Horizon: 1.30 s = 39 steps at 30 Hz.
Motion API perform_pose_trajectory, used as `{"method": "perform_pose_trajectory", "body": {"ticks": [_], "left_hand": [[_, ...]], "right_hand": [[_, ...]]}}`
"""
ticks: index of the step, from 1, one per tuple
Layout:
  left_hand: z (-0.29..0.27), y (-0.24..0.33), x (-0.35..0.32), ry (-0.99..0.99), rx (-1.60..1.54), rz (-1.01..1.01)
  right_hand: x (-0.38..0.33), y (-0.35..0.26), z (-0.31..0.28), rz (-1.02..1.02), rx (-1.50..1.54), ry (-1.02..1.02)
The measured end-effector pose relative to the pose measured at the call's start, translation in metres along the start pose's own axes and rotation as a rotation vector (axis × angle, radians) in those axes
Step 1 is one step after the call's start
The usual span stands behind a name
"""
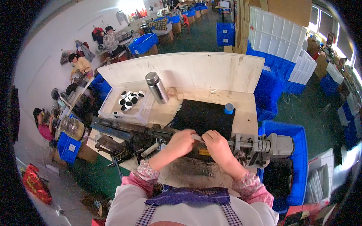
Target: The person is assembling individual strands into a brush head using a mechanical jig.
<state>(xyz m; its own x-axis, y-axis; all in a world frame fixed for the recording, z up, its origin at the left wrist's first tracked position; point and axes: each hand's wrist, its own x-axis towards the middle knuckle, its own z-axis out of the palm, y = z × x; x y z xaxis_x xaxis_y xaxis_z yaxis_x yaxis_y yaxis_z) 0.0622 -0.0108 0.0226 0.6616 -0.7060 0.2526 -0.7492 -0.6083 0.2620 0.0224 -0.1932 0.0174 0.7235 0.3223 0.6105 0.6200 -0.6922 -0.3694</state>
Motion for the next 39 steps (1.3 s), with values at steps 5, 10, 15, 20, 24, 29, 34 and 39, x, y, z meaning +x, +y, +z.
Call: {"method": "perform_pose_trajectory", "body": {"ticks": [5,10,15,20,24,29,34,39], "left_hand": [[-0.038,-0.001,-0.003,0.129,0.409,0.108],[-0.036,-0.008,-0.016,0.250,0.422,0.069],[-0.049,-0.002,-0.028,0.401,0.328,-0.068],[-0.001,0.025,-0.072,0.778,-0.377,-0.133],[0.043,0.030,-0.105,0.432,-1.225,-0.727],[0.045,-0.032,-0.123,0.302,-2.603,-0.906],[-0.039,0.000,-0.092,0.463,-2.577,-0.761],[0.065,0.011,-0.110,0.387,-0.521,-0.609]], "right_hand": [[0.023,0.005,0.011,-0.010,0.137,-0.055],[0.035,0.001,0.017,0.061,0.363,-0.156],[0.042,-0.010,0.020,0.108,0.474,-0.081],[0.049,0.004,0.050,-0.054,0.316,-0.170],[0.058,0.002,0.052,0.058,0.408,-0.287],[0.058,0.013,0.063,0.057,0.345,-0.312],[0.050,0.004,0.055,0.073,0.343,-0.320],[0.051,0.001,0.056,0.021,0.372,-0.329]]}}
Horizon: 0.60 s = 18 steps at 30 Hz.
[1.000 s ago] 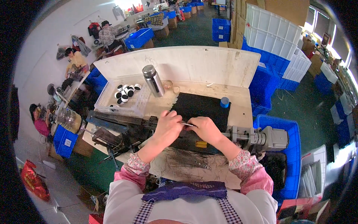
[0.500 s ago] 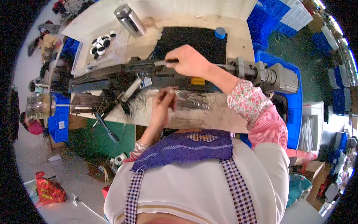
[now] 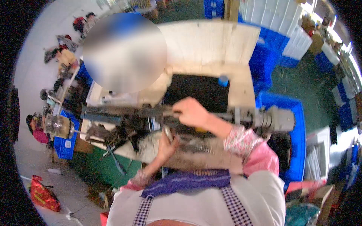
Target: The person is assembling individual strands into a brush head using a mechanical jig.
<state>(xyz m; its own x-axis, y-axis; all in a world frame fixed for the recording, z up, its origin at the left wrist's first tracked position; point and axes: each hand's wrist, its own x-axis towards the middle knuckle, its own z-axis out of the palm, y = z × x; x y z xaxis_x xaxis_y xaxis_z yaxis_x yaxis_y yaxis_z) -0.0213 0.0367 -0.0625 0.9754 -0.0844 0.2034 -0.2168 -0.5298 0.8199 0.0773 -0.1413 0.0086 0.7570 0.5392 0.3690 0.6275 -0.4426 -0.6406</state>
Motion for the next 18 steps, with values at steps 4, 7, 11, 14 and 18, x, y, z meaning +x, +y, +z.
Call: {"method": "perform_pose_trajectory", "body": {"ticks": [4,7,11,14,18], "left_hand": [[-0.001,0.010,-0.003,-0.090,-0.053,-0.059],[-0.024,0.006,-0.011,-0.219,-0.259,-0.224],[-0.073,-0.044,-0.038,0.203,-0.525,-0.621],[-0.107,-0.091,-0.055,0.494,-0.493,-0.680],[-0.124,-0.095,-0.035,0.465,-0.612,-0.636]], "right_hand": [[-0.013,-0.003,0.002,-0.054,-0.007,0.067],[-0.039,-0.037,-0.002,-0.190,-0.285,0.257],[-0.120,-0.036,0.018,-0.066,-0.336,0.062],[-0.114,-0.010,0.033,0.340,-0.465,0.058],[-0.095,0.038,0.045,0.488,-0.496,0.045]]}}
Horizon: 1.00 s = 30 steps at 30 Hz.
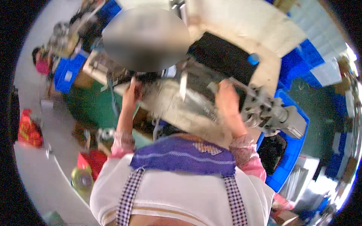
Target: The person is assembling individual strands into a brush head using a mechanical jig.
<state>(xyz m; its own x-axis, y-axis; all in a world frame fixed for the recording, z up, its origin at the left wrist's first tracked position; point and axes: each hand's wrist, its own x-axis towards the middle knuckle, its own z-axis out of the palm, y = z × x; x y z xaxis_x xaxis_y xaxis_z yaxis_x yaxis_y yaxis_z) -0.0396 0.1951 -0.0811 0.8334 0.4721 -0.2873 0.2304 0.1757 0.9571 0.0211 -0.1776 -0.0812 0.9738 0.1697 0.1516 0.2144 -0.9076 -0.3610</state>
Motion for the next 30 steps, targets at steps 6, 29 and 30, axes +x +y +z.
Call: {"method": "perform_pose_trajectory", "body": {"ticks": [6,29,30], "left_hand": [[0.000,0.000,0.012,-0.027,-0.061,-0.072],[0.202,0.067,-0.097,-1.012,-0.057,-0.095],[0.213,0.060,-0.091,-1.001,-0.062,-0.091]], "right_hand": [[0.001,-0.002,-0.007,-0.019,0.125,-0.003],[-0.006,0.005,-0.002,0.029,0.101,-0.040],[-0.009,-0.003,-0.016,0.070,0.361,-0.121]]}}
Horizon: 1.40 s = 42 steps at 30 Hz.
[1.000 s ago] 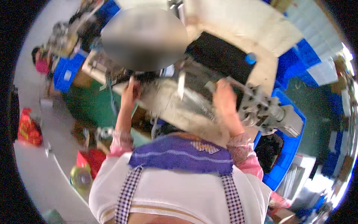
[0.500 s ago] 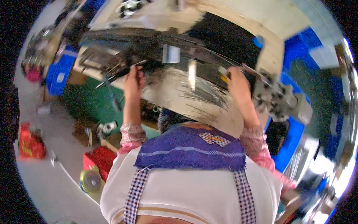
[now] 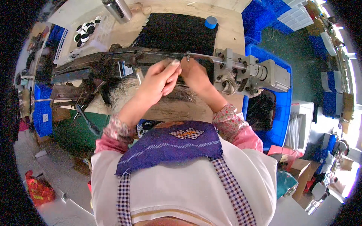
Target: The person is assembling individual strands into a brush head using a mechanical jig.
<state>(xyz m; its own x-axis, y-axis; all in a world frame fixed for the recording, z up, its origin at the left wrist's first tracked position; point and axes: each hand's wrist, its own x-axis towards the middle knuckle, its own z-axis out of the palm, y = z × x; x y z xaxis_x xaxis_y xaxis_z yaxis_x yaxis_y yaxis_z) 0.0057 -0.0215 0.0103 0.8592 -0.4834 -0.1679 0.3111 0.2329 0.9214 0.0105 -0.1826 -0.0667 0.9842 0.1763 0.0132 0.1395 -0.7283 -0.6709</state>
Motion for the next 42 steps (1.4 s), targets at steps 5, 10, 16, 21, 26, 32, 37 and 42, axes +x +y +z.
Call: {"method": "perform_pose_trajectory", "body": {"ticks": [5,10,16,21,26,32,37,42], "left_hand": [[-0.010,-0.026,0.024,0.146,-0.253,-0.203],[-0.008,-0.031,0.016,0.438,-0.161,0.015],[-0.010,-0.032,0.016,0.430,-0.140,0.109],[-0.007,-0.032,0.017,0.412,-0.181,0.077],[-0.007,-0.030,0.013,0.442,-0.262,0.069],[-0.015,-0.030,0.013,0.407,-0.181,0.033],[-0.010,-0.028,0.015,0.154,-0.425,0.047],[-0.001,-0.018,0.014,-0.037,-0.938,0.050]], "right_hand": [[-0.026,-0.006,-0.005,-0.326,-0.333,0.128],[-0.059,-0.034,-0.062,-0.437,-0.313,-0.059],[0.031,-0.055,-0.104,-0.499,-0.270,0.405],[0.077,-0.066,-0.078,-0.287,-0.059,-0.340],[0.074,-0.056,-0.080,-0.092,0.224,-0.488],[0.080,-0.058,-0.087,0.066,0.551,-0.461],[0.086,-0.059,-0.091,0.133,0.485,-0.606],[0.080,-0.055,-0.098,-0.414,-0.196,0.005]]}}
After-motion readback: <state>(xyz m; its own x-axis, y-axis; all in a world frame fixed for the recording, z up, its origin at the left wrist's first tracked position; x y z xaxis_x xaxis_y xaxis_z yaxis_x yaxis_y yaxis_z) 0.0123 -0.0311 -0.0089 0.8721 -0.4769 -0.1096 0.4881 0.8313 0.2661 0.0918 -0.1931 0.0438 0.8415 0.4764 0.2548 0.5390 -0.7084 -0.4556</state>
